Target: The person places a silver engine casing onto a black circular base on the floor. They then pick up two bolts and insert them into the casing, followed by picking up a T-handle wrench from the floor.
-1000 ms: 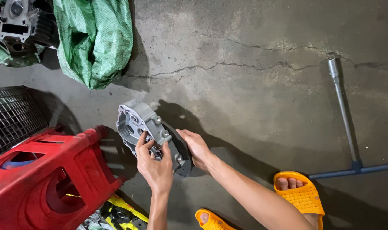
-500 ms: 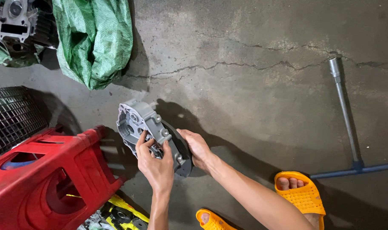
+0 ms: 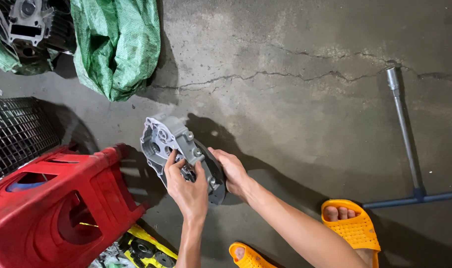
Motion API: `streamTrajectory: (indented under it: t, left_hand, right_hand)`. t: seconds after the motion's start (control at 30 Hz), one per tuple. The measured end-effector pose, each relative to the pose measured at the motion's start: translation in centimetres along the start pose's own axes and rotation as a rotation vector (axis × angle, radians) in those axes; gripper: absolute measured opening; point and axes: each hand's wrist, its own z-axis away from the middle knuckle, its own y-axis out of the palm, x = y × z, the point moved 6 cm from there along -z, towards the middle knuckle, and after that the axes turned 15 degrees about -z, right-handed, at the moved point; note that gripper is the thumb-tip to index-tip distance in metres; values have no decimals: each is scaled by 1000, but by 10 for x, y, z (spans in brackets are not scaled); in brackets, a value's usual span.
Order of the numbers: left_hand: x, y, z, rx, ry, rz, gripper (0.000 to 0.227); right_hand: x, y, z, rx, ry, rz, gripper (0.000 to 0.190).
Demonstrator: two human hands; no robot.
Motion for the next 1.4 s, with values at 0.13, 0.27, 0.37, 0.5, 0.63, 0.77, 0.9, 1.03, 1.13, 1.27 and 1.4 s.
streamTrajectory:
  t: [0.13,0.27,0.37,0.5,0.63,0.77,0.9,1.03,1.13,1.27,1.4]
  left_hand:
    - [3,-1,0,-10,-27,7,32]
    - [2,-1,0,-16,-21,-1,32]
    - [1,-2,-2,3,-16,-4,33]
    - [2,-4,-1,-9,-13,6,32]
    - [3,-4,-4,5,-25,9,31]
    - [7,-4,1,18,-38,20,31]
    - [7,-6,4,-35,-23,15,34]
    - [9,-7,1,-42,-25,93,32]
    - [9,-12,-3,-59,-51,106,25]
    - [18,-8,-3,-66,-66,127,27]
    - [23,-11,3,-82,-47,136,27]
  right_hand:
    - [3,3,2,-5,9,124,32]
    - [6,11,8,-10,24,117,32]
    - [5,8,0,-15,32,70,23]
    - [6,6,-2,-39,-10,109,22]
    - [0,3,-4,-34,46,-16,30]
    - [1,1,-7,-44,19,82,28]
    - [5,0,-13,-61,-43,192,28]
    - [1,-1,-14,-46,-50,128,25]
    - [-7,-20,-28,-208,-141,96,25]
    - [-3,12,5,-249,-150,103,22]
    - [-5,21,13,-251,-161,113,27]
